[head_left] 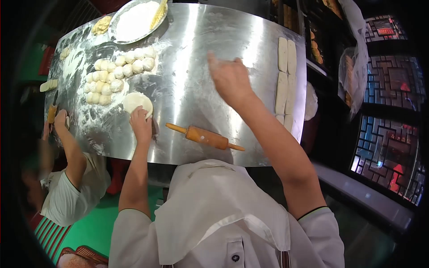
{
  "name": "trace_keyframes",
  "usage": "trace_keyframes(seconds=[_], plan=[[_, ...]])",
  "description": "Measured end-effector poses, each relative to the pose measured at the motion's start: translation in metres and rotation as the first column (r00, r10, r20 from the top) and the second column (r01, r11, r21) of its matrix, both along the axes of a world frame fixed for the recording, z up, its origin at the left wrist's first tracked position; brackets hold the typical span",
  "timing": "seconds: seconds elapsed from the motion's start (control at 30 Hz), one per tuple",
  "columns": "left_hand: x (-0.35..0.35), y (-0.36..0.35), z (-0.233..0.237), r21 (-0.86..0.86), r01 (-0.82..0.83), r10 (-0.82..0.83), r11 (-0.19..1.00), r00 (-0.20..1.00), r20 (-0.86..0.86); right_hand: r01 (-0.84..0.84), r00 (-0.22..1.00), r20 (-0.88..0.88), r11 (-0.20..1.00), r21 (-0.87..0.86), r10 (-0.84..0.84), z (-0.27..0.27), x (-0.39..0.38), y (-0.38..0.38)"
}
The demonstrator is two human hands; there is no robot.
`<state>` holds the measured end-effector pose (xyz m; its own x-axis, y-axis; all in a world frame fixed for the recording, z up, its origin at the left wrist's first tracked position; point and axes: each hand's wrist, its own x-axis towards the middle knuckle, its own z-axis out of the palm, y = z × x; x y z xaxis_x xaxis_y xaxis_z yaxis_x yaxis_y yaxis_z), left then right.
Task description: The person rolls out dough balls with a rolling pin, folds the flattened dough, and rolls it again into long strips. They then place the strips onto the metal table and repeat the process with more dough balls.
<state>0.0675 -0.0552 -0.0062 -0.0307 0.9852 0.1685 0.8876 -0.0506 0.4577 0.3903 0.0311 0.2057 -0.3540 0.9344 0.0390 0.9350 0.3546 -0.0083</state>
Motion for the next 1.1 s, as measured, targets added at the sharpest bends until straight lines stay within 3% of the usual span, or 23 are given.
trace_keyframes(seconds=[0.1,0.13,0.2,0.23,0.37,0.4,0.43,0.47,0.53,0.57,0.6,0.67,0.73,0.77,0.8,0.87,0.9,0.97,1.1], plan=[[0.016,0.011,0.005,0.021,-0.103,0.103,0.994,0.995,0.0,0.216,0.914,-0.337,0.974,-0.067,-0.226,-0.039,0.035,-0.035],[0.022,0.013,0.006,0.002,-0.135,0.135,0.991,0.99,0.038,0.139,0.933,-0.32,0.985,-0.105,-0.166,-0.079,0.05,-0.064],[0.034,0.022,0.006,-0.032,-0.221,0.223,0.975,0.971,0.084,0.085,0.974,-0.142,0.864,-0.497,-0.178,-0.113,0.06,-0.125],[0.037,0.026,-0.003,-0.02,-0.226,0.227,0.974,0.968,0.106,0.122,0.983,-0.041,0.798,-0.59,-0.18,-0.131,0.061,-0.155],[0.068,0.03,0.013,-0.071,-0.136,0.146,0.988,0.975,0.167,0.111,0.892,-0.232,0.686,-0.72,-0.388,-0.166,0.053,-0.216],[0.077,0.025,0.011,-0.075,-0.011,0.023,0.997,0.986,0.164,0.128,0.832,-0.27,0.642,-0.756,-0.485,-0.172,0.058,-0.224],[0.091,0.021,0.01,-0.084,0.12,-0.104,0.989,0.98,0.168,0.166,0.766,-0.394,0.748,-0.643,-0.508,-0.174,0.058,-0.232],[0.099,0.02,0.008,-0.089,0.137,-0.118,0.987,0.974,0.192,0.193,0.767,-0.371,0.74,-0.644,-0.523,-0.175,0.069,-0.236],[0.107,0.003,0.016,-0.075,0.344,-0.321,0.936,0.921,0.22,0.303,0.85,-0.235,0.803,-0.514,-0.471,-0.16,0.09,-0.24],[0.113,-0.007,0.021,-0.109,0.384,-0.352,0.917,0.907,0.229,0.36,0.834,-0.273,0.848,-0.389,-0.48,-0.168,0.107,-0.25],[0.116,-0.029,0.021,-0.135,0.394,-0.355,0.909,0.902,0.245,0.421,0.836,-0.168,0.807,-0.414,-0.523,-0.173,0.128,-0.257],[0.113,-0.029,0.028,-0.15,0.545,-0.488,0.825,0.82,0.298,0.473,0.808,-0.211,0.82,-0.323,-0.55,-0.171,0.155,-0.257],[0.109,-0.038,0.037,-0.125,0.56,-0.499,0.819,0.802,0.327,0.48,0.786,-0.271,0.825,-0.299,-0.555,-0.169,0.168,-0.251],[0.108,-0.04,0.037,-0.12,0.584,-0.505,0.803,0.773,0.384,0.472,0.816,-0.218,0.836,-0.281,-0.535,-0.169,0.174,-0.247],[0.104,-0.036,0.039,-0.13,0.582,-0.499,0.803,0.776,0.386,0.468,0.841,-0.155,0.84,-0.275,-0.519,-0.166,0.178,-0.249],[0.087,-0.033,0.047,-0.147,0.368,-0.28,0.918,0.864,0.418,0.435,0.852,-0.166,0.848,-0.304,-0.497,-0.161,0.176,-0.239],[0.078,-0.03,0.051,-0.171,0.361,-0.268,0.917,0.872,0.409,0.403,0.863,-0.186,0.862,-0.307,-0.469,-0.159,0.17,-0.228],[0.065,-0.028,0.057,-0.021,0.056,-0.045,0.998,0.934,0.355,0.351,0.887,-0.191,0.881,-0.317,-0.421,-0.149,0.153,-0.209],[0.041,-0.027,0.055,-0.044,-0.016,0.03,0.999,0.937,0.349,0.281,0.925,-0.171,0.913,-0.295,-0.34,-0.13,0.149,-0.188]])
